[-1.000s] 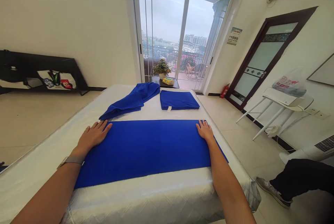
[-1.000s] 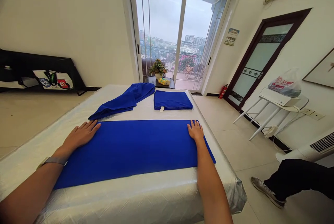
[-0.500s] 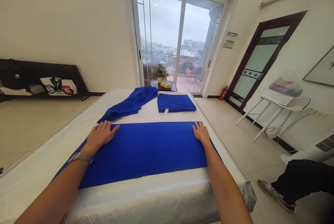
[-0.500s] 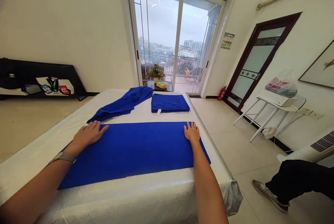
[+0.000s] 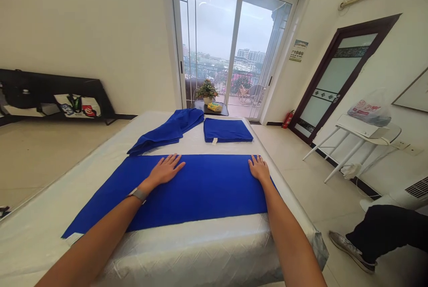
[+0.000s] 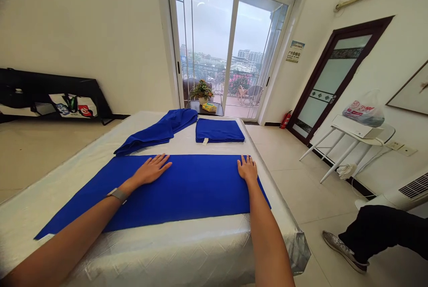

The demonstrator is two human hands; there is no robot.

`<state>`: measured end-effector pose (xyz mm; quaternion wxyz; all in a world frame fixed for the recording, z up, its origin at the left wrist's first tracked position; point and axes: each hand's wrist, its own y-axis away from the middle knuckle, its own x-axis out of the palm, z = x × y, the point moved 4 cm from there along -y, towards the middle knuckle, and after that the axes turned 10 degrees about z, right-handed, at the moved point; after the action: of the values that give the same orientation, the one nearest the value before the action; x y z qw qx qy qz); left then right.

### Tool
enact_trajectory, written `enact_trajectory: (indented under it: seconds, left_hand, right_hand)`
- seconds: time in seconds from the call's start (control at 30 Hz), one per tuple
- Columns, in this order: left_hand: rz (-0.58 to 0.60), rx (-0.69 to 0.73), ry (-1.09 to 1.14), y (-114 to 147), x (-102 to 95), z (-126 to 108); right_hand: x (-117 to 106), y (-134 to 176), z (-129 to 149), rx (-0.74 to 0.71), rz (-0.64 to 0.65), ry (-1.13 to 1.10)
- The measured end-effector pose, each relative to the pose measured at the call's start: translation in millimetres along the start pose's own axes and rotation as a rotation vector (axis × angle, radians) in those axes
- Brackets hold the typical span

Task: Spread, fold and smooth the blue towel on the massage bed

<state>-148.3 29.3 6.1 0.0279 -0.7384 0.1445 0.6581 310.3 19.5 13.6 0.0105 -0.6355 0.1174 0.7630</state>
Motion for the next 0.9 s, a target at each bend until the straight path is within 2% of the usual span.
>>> enact_trajectory:
  seconds: [0.17,0.27,0.33,0.47,0.57,0.67,0.73,0.83,0.9]
  left_hand:
    - [-0.033,-0.22,0.009,23.0,-4.1,117.5]
    - [-0.06,-0.263,0.017,34.0,-2.2,158.2]
    - [-0.08,-0.243,0.019,37.6,-0.5,165.3]
    - [-0.106,-0.257,0.05,41.2,-1.4,156.7]
    - [-0.119,-0.27,0.082,44.4,-6.3,147.7]
    - [-0.127,-0.285,0.1,47.5,-10.3,143.6]
    - [-0.128,-0.282,0.094,48.3,-10.9,143.1]
    - [-0.131,-0.264,0.065,48.4,-9.8,144.0]
    - [-0.133,-0.244,0.04,48.3,-9.2,144.2]
  right_hand:
    - [0.8,-1.0,0.0,0.001,0.015,0.006]
    - [0.7,-0.7,0.1,0.01,0.025,0.018]
    - [-1.0,0.6,0.8,0.018,0.026,0.033]
    - [-12.7,6.8,8.5,0.077,0.01,0.143]
    - [-26.0,15.2,34.2,0.084,-0.064,0.282]
    - [-28.5,27.7,87.7,-0.047,-0.142,0.279]
    - [-19.5,37.9,133.4,-0.18,-0.134,0.198]
    - [5.0,52.3,198.0,-0.404,-0.017,0.061]
    - [20.8,58.0,224.4,-0.486,0.071,0.006]
